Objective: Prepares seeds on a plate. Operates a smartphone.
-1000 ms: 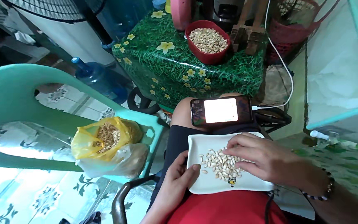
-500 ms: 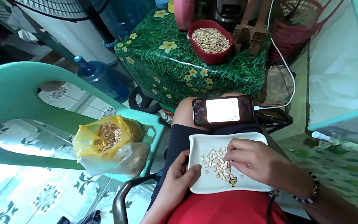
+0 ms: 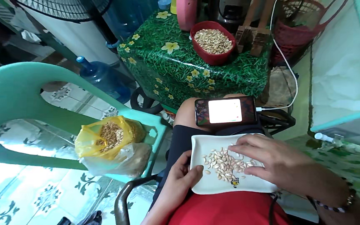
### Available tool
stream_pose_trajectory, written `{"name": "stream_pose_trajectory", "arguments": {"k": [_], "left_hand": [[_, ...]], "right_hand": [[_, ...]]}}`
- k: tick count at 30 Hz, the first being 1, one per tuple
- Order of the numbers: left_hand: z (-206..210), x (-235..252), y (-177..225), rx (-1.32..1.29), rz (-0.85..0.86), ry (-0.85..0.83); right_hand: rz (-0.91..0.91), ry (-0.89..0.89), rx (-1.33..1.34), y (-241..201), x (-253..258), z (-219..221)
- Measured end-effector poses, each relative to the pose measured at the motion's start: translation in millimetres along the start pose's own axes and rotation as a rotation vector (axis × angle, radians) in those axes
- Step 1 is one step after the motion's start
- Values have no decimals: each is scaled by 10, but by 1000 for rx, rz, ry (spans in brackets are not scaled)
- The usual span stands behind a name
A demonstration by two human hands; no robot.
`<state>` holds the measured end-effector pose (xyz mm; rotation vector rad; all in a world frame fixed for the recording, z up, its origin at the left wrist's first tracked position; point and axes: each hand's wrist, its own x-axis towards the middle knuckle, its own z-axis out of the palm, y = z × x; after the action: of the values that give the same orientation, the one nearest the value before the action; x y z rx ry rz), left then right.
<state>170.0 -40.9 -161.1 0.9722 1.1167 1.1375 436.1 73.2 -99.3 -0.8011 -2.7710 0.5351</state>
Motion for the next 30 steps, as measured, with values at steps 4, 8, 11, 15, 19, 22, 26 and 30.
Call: {"name": "stream_pose_trajectory", "arguments": {"k": [4,8,11,15,19,22,26,30], "left_hand": [[0,2,-1,-1,-5,0],[4,8,5,-5,-10,0],[4,9,14,-5,-14,5],[7,10,9,-9,-15,9],[8,6,11,4,-22,16],[3,6,3,1,-17,15],[2,13,4,0,-3,4],[2,10,-3,-4,-2,3]], "right_hand": [[132,-149,-15,15,-55,-52],[188,-219,84,-15,33,-58],[144,-152,146,-10,82,33],[80,-48,146,-39,133,197],[-5,70,122,-67,173,298],[-78,176,160,-69,187,327],[-153,154,145,-101,186,280],[-178,-29,111,-168,189,247]]}}
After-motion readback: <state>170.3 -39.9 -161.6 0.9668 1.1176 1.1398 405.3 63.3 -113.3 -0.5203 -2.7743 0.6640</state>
